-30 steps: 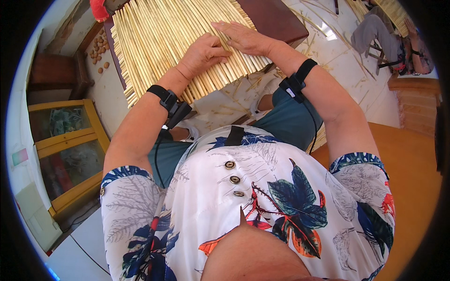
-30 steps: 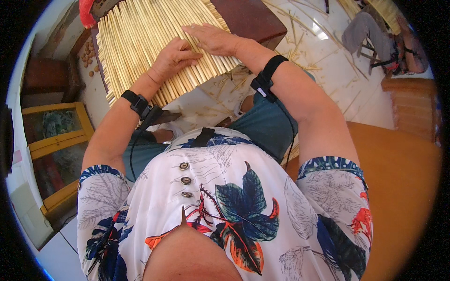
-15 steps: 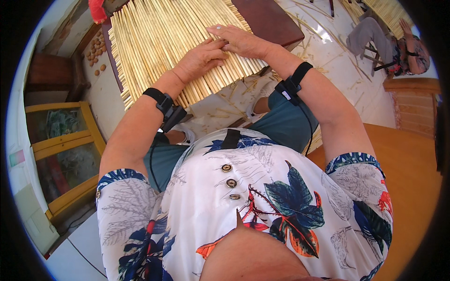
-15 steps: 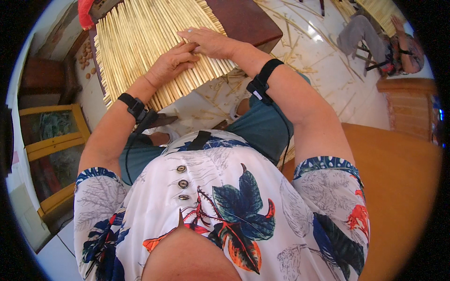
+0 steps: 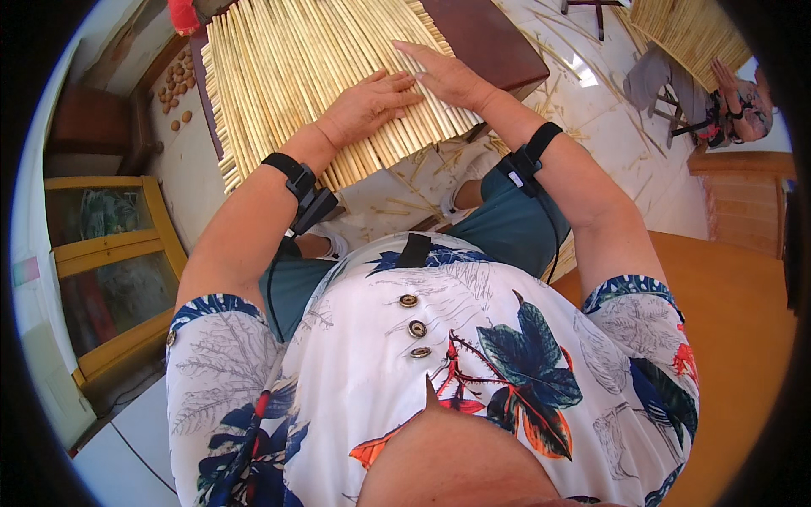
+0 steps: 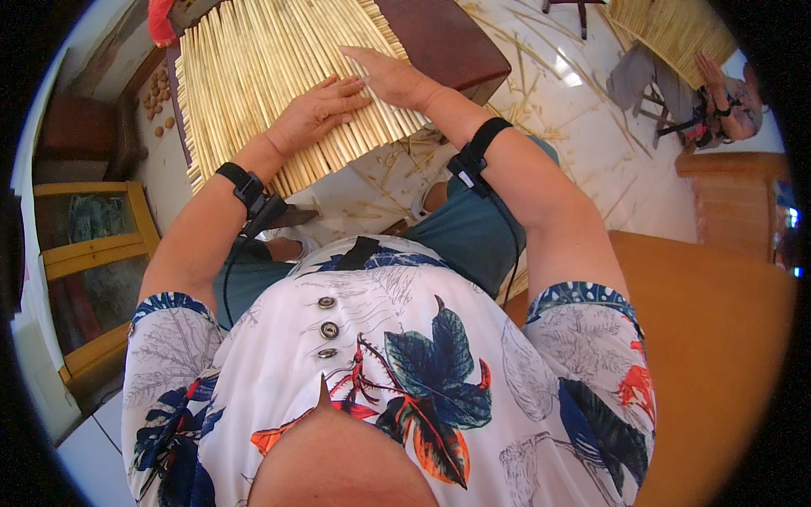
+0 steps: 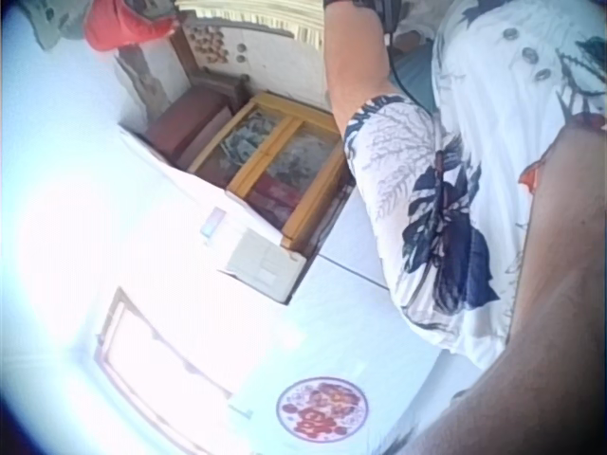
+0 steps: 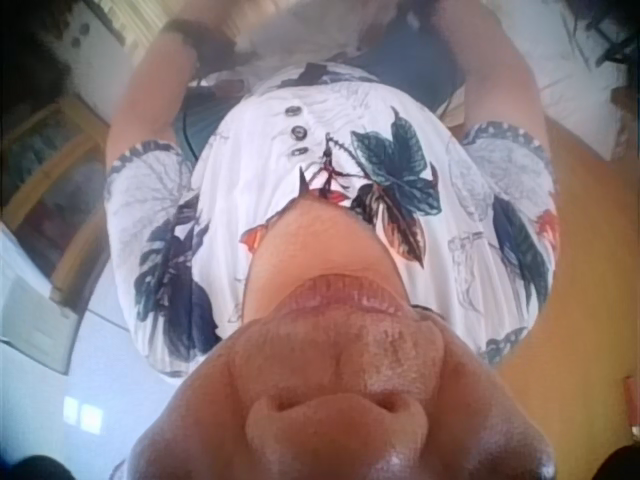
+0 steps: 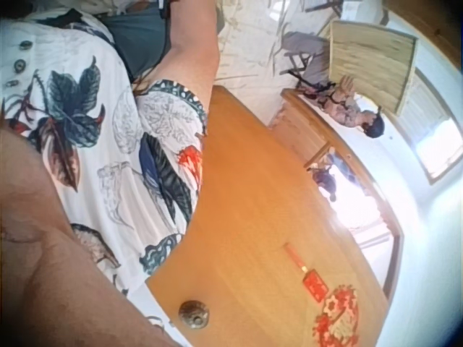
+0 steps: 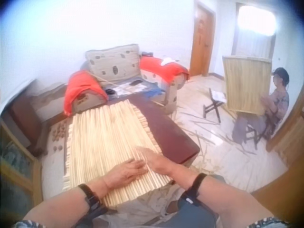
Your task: The person weaves straw stalks together using white thread. They thread the string through the straw pieces one at a time and then press the newly added row down onto the existing mat on the table.
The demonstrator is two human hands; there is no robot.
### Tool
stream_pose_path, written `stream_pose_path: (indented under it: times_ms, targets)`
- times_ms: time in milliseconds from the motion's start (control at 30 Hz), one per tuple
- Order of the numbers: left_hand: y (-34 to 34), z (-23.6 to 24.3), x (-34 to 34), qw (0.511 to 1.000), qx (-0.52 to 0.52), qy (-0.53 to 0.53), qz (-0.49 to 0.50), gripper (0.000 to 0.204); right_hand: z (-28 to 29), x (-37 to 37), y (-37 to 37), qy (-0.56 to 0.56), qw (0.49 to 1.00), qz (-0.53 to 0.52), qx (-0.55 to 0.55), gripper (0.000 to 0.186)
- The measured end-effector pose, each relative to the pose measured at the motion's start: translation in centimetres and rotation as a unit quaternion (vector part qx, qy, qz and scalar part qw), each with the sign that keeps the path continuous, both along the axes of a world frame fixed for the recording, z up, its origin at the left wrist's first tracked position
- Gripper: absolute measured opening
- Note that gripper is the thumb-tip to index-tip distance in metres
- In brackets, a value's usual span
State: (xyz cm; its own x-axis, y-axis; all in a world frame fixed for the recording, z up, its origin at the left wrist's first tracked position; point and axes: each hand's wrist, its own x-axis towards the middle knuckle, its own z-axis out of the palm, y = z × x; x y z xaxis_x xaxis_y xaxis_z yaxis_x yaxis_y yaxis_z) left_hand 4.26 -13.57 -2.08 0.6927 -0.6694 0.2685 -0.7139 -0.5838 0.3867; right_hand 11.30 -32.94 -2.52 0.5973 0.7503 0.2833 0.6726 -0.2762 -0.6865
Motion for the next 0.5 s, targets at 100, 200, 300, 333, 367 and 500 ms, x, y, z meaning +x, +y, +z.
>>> stream_pose_path:
  times_ms: [100,200,300,333,367,500]
  targets:
    - [0.0,-0.1,0.2,1.000,0.017,-0.003,-0.001,0.034,0.4,0.9,-0.5,-0.013,0.998,-0.036,0.049,0.043]
    - [0.2,-0.4,0.2,1.000,0.002,-0.002,0.005,0.032,2.0,1.1,-1.8,0.147,0.954,-0.165,0.202,0.026]
    - [0.3,-0.8,0.1,1.000,-0.002,-0.014,0.014,0.032,4.0,-0.6,-3.7,0.191,0.938,-0.216,0.194,0.020]
    - [0.4,-0.9,0.1,1.000,-0.004,-0.013,0.016,0.032,3.4,-1.2,-4.3,0.171,0.949,-0.214,0.154,0.017]
    - [0.3,-0.8,0.1,1.000,-0.004,-0.019,0.010,0.033,2.9,-2.3,-4.3,0.171,0.950,-0.214,0.152,0.017]
    - [0.4,-1.2,0.3,0.999,-0.021,-0.042,0.005,0.030,2.0,-7.6,-2.9,0.105,0.986,-0.129,0.023,0.017]
